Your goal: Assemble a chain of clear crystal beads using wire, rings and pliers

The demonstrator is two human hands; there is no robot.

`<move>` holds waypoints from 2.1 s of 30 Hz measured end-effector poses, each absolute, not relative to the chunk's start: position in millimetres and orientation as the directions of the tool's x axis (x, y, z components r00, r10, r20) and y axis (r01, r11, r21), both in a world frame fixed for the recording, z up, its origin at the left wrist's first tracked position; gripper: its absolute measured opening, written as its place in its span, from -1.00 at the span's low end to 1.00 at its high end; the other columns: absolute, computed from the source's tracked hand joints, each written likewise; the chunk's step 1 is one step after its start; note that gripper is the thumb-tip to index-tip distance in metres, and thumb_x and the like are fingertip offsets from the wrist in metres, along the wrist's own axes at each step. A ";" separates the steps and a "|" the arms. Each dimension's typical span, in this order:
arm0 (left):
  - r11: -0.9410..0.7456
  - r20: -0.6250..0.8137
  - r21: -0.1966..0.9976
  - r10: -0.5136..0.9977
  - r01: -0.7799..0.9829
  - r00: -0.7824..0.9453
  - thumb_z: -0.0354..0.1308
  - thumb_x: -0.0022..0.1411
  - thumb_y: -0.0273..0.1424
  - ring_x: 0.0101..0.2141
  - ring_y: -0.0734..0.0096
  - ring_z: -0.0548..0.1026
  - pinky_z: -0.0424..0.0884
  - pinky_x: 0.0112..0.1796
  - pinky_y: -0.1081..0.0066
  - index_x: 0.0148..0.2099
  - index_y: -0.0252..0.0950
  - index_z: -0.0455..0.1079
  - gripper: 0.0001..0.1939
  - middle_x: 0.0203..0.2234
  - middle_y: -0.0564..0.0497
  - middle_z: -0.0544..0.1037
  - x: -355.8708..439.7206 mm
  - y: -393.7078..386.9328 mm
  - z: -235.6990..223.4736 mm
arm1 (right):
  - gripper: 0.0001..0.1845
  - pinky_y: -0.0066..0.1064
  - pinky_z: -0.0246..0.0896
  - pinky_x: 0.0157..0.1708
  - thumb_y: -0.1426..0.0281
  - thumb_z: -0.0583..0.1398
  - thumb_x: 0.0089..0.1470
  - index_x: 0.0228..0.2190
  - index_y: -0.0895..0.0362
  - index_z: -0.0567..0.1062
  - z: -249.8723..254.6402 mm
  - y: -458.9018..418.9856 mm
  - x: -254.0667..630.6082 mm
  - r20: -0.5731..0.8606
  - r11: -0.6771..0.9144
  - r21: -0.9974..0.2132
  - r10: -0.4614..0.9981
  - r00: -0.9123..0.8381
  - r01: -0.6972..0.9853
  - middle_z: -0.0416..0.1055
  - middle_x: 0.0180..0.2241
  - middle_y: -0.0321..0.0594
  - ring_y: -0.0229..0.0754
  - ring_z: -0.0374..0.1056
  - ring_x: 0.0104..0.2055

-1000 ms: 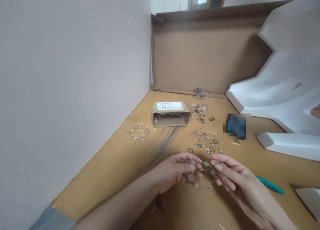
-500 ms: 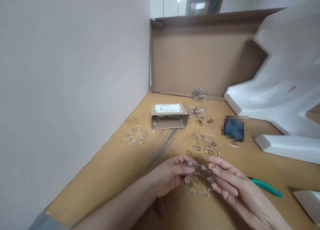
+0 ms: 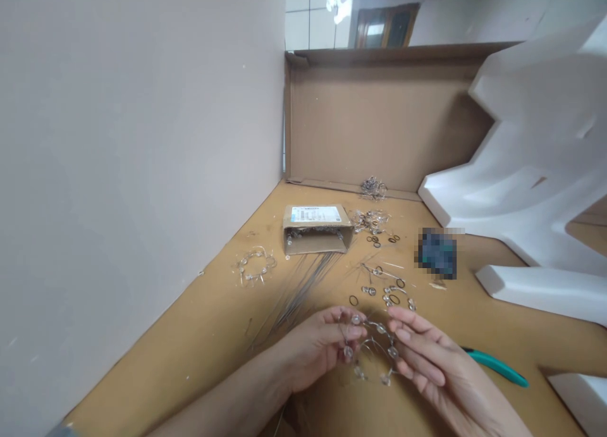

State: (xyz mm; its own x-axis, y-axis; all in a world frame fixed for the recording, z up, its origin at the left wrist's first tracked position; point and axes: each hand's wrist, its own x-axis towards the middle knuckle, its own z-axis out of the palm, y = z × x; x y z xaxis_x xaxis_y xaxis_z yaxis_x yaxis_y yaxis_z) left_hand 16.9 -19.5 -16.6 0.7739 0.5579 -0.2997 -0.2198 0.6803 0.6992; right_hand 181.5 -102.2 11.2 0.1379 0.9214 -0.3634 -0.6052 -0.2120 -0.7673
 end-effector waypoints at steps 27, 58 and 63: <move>0.678 -0.287 0.680 0.598 -0.280 0.748 0.34 -0.15 -0.51 -0.49 0.58 0.32 0.13 -0.41 0.50 -0.18 -0.29 0.37 -0.59 -0.49 0.11 0.40 18.8 -22.2 -17.9 | -0.69 -0.55 0.33 -0.56 0.43 0.39 -0.23 -0.33 0.14 0.55 8.5 -100.6 181.6 -0.402 -0.223 -0.739 0.903 0.150 -0.636 0.44 -0.40 -0.35 -0.64 -0.09 -0.74; 0.770 -0.174 0.623 0.311 -0.140 0.934 0.23 0.00 -0.50 -0.48 0.59 0.42 0.31 -0.43 0.51 -0.15 -0.29 0.42 -0.70 -0.24 -0.01 0.45 15.7 -22.3 -15.6 | -0.64 -0.55 0.36 -0.53 0.54 0.42 -0.37 -0.40 0.09 0.56 20.3 -105.5 179.5 -0.449 -0.274 -0.633 0.892 0.055 -0.724 0.35 -0.61 -0.46 -0.58 -0.09 -0.77; 0.740 -0.272 0.671 0.309 -0.051 0.911 0.23 -0.16 -0.63 -0.60 0.67 0.33 0.22 -0.52 0.55 -0.26 -0.29 0.41 -0.67 -0.38 0.07 0.46 18.6 -21.3 -22.4 | -0.71 -0.47 0.35 -0.53 0.44 0.40 -0.28 -0.38 0.08 0.57 21.5 -110.2 175.5 -0.440 -0.294 -0.698 0.896 0.066 -0.653 0.42 -0.53 -0.37 -0.54 -0.04 -0.75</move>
State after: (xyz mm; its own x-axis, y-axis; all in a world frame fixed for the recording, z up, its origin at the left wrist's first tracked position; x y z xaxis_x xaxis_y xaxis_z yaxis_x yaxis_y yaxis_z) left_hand 18.6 -21.3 -22.4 0.9112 0.3092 -0.2722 -0.0507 0.7400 0.6707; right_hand 175.5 -110.2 21.5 0.0663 0.8957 -0.4398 -0.6526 -0.2944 -0.6982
